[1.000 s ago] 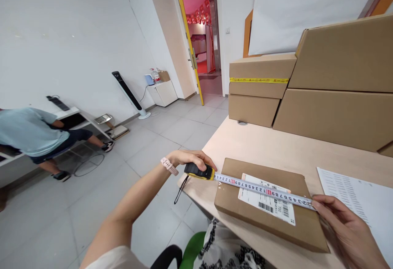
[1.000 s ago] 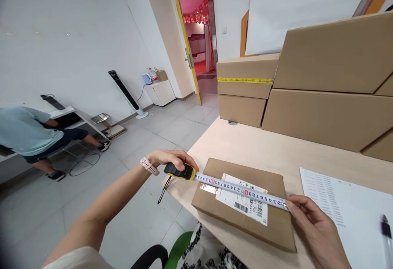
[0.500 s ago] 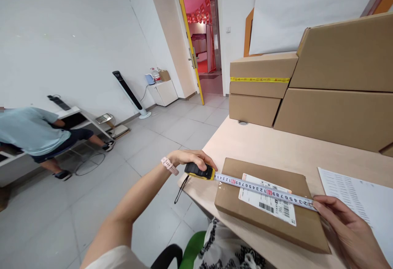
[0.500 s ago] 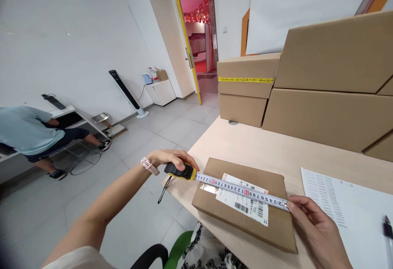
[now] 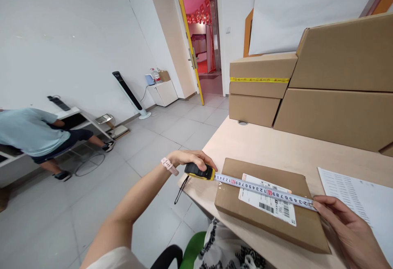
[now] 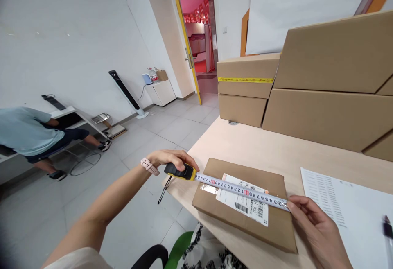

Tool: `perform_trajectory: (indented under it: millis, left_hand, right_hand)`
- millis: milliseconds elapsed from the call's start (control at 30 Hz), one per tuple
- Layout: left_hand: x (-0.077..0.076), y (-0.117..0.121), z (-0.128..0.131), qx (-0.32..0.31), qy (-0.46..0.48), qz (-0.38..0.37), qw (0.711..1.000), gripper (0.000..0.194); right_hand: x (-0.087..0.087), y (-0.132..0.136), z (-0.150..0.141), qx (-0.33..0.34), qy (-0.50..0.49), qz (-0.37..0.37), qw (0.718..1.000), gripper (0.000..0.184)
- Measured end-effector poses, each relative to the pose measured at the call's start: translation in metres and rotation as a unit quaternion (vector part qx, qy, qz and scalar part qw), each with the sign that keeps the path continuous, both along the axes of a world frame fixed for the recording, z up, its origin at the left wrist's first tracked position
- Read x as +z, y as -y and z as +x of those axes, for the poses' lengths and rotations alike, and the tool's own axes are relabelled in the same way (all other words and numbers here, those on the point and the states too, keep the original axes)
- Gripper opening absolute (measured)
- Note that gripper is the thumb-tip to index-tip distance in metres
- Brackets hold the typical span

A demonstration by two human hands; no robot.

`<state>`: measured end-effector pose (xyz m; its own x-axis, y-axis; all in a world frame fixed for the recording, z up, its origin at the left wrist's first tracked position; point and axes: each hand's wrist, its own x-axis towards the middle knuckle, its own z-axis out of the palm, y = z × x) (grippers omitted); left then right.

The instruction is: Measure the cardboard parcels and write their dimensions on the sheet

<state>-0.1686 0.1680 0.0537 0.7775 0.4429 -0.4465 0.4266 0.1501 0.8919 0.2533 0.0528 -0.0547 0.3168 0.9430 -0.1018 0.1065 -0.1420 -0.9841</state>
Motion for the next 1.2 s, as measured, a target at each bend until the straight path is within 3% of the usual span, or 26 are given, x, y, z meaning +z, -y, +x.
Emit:
perform_trajectory:
  millis: [233,467,567,667,733,833,900,933,1033,1133,1200]
  left_hand:
    - [0.002,0.001,0.000,-0.009,-0.001,-0.006,1.000,0.052]
    - [-0.002,0.001,0.005,-0.012,0.015,-0.070,0.997,0.050]
    - [-0.008,0.013,0.002,0.032,0.047,-0.097,0.994,0.048]
    - [-0.012,0.039,-0.009,0.139,0.118,-0.102,0.978,0.053]
    - [-0.014,0.061,-0.015,0.226,0.175,-0.096,0.954,0.059]
    - [-0.018,0.095,-0.016,0.304,0.223,-0.102,0.920,0.064]
    - [-0.022,0.115,-0.010,0.346,0.237,-0.121,0.900,0.062]
    - [-0.024,0.123,-0.004,0.376,0.241,-0.142,0.883,0.063]
    - [-0.029,0.143,0.018,0.440,0.239,-0.163,0.850,0.067]
    - [-0.033,0.153,0.042,0.436,0.236,-0.160,0.854,0.063]
    - [-0.033,0.156,0.056,0.417,0.233,-0.170,0.862,0.058]
  right_hand:
    - [0.001,-0.001,0.002,0.010,-0.026,-0.045,0.999,0.039]
    - [0.003,-0.003,-0.003,0.018,-0.004,-0.018,1.000,0.039]
    - [0.006,0.001,-0.001,0.002,0.023,-0.004,1.000,0.039]
    - [0.012,0.014,0.003,-0.022,0.123,0.047,0.991,0.037]
    - [0.016,0.026,0.002,0.033,0.251,0.136,0.958,0.039]
    - [0.017,0.037,-0.010,0.173,0.437,0.286,0.835,0.057]
    - [0.014,0.037,-0.023,0.204,0.509,0.341,0.763,0.063]
    - [0.012,0.036,-0.032,0.197,0.529,0.355,0.745,0.062]
    - [0.007,0.026,-0.060,0.123,0.559,0.344,0.744,0.053]
    - [0.007,0.016,-0.088,0.052,0.576,0.291,0.763,0.044]
    - [0.010,0.010,-0.099,0.044,0.560,0.270,0.782,0.040]
